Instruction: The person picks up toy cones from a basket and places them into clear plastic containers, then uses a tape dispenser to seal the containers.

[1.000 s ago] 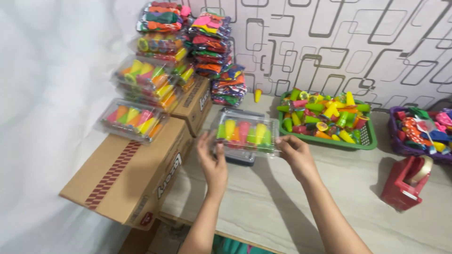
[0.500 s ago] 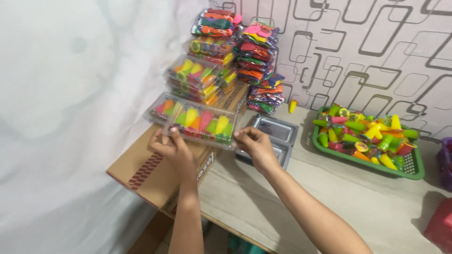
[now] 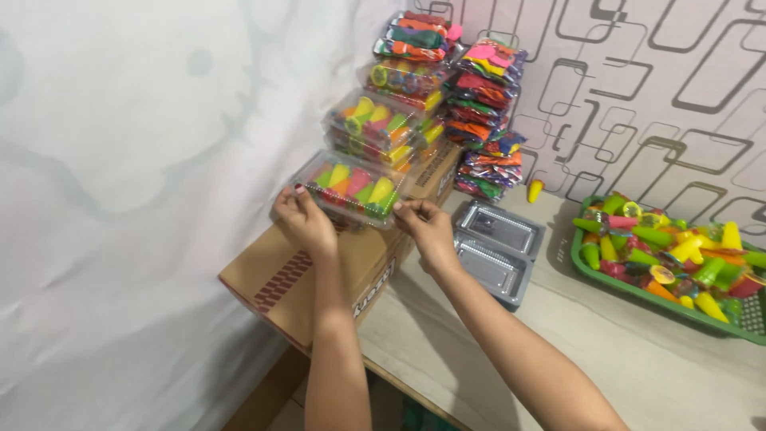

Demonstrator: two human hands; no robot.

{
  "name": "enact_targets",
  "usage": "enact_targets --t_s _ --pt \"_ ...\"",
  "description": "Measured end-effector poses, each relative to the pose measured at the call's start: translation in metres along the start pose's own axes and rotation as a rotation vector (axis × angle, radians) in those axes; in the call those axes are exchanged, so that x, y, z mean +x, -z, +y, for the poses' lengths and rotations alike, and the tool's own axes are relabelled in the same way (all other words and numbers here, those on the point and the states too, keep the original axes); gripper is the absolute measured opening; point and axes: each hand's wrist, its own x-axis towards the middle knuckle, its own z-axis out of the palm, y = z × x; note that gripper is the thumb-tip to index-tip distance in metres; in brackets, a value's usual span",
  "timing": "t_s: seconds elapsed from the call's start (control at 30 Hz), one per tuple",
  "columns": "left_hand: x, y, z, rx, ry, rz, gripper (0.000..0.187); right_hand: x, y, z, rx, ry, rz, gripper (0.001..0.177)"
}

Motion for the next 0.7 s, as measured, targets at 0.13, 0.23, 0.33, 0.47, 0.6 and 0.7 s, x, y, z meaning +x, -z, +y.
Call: enact_targets --t_s 0.13,0.23,0.33,0.47,0.6,0.7 --pt "0.004 0.001 0.007 -0.034 0.039 -0.028 0.043 0.004 -0.01 0.008 -0.021 -0.016 -0.034 0.039" --pt "0.012 -0.002 0.01 0.172 0.12 -0.095 0.046 0.008 -0.017 0.007 -0.013 -0.029 -0.026 0.034" --pt "0.013 -0.002 0.033 0.303 0.171 -0.179 0.053 0.011 -0.025 0.002 -0.019 -0.033 -0.036 0.032" --pt "0.011 -0.003 0.048 0.284 0.209 -0.274 0.064 0.017 -0.032 -0.001 -0.036 -0.046 -0.037 0.034" --pt "0.006 -0.003 0.064 0.236 0.214 -0.289 0.066 0.029 -0.033 0.006 -0.178 -0.039 -0.062 0.037" --pt "-0.003 -0.011 0.037 0.148 0.111 -0.175 0.065 0.026 -0.035 0.001 -0.174 -0.05 -0.06 0.04"
